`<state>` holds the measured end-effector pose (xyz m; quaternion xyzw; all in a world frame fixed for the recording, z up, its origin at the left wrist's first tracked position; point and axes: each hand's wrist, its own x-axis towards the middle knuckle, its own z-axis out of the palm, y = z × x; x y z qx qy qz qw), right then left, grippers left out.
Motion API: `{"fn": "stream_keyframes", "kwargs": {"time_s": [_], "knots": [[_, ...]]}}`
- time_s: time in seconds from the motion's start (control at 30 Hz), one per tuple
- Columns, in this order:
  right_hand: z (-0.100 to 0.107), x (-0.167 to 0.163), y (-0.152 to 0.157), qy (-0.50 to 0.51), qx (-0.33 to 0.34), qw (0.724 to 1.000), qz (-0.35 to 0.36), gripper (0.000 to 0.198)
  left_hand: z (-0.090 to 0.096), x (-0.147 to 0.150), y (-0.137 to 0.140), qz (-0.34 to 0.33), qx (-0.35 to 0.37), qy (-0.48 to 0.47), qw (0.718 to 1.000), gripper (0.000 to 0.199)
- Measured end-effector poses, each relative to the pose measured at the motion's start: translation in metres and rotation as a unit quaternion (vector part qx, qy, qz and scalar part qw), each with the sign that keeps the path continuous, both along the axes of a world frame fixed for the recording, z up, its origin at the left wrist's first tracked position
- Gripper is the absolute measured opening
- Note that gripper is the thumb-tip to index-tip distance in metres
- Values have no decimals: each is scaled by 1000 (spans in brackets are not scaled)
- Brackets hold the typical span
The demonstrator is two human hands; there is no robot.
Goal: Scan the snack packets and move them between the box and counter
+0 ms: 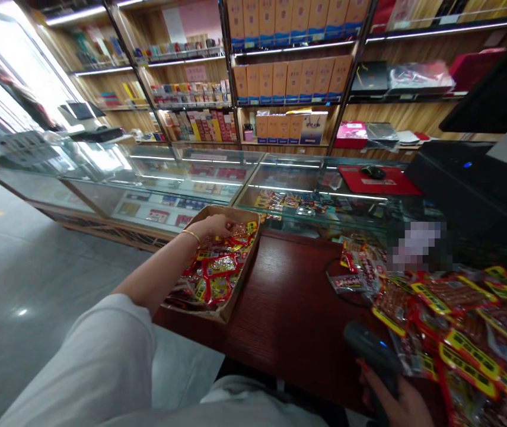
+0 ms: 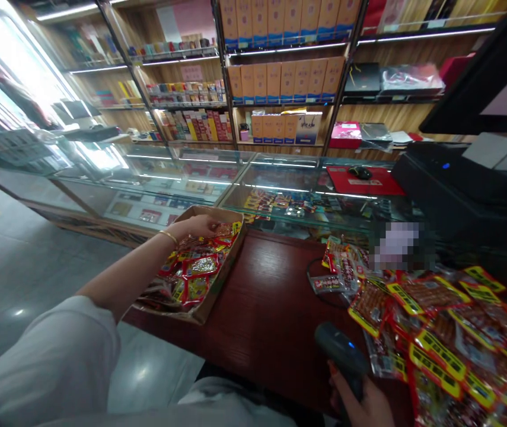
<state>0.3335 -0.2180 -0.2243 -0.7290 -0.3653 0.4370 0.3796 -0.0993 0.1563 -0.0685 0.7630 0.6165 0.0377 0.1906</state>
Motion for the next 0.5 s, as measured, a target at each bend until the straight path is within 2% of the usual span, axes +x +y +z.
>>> {"fn": "stream_keyframes", "kwargs": {"time_s": [0.1,0.2,0.37,0.47,0.5], "knots": [[-2,1,-1,-6,-2,1000,12,73,1,-2,-16,15,-2,19,1000,30],[5,-5,-2,-31,20,999,22,70,3,-3,-36,50,21,6,999,31],[23,-20,-3,-51,58,997,-11,62,32,9,-77,100,118,-79,985,42],[35,-28,-1,-40,84,995,-17,61,50,42,-111,80,147,-219,961,51],[38,-31,0,-34,90,995,-18,61,51,57,-124,75,132,-328,932,53]]}}
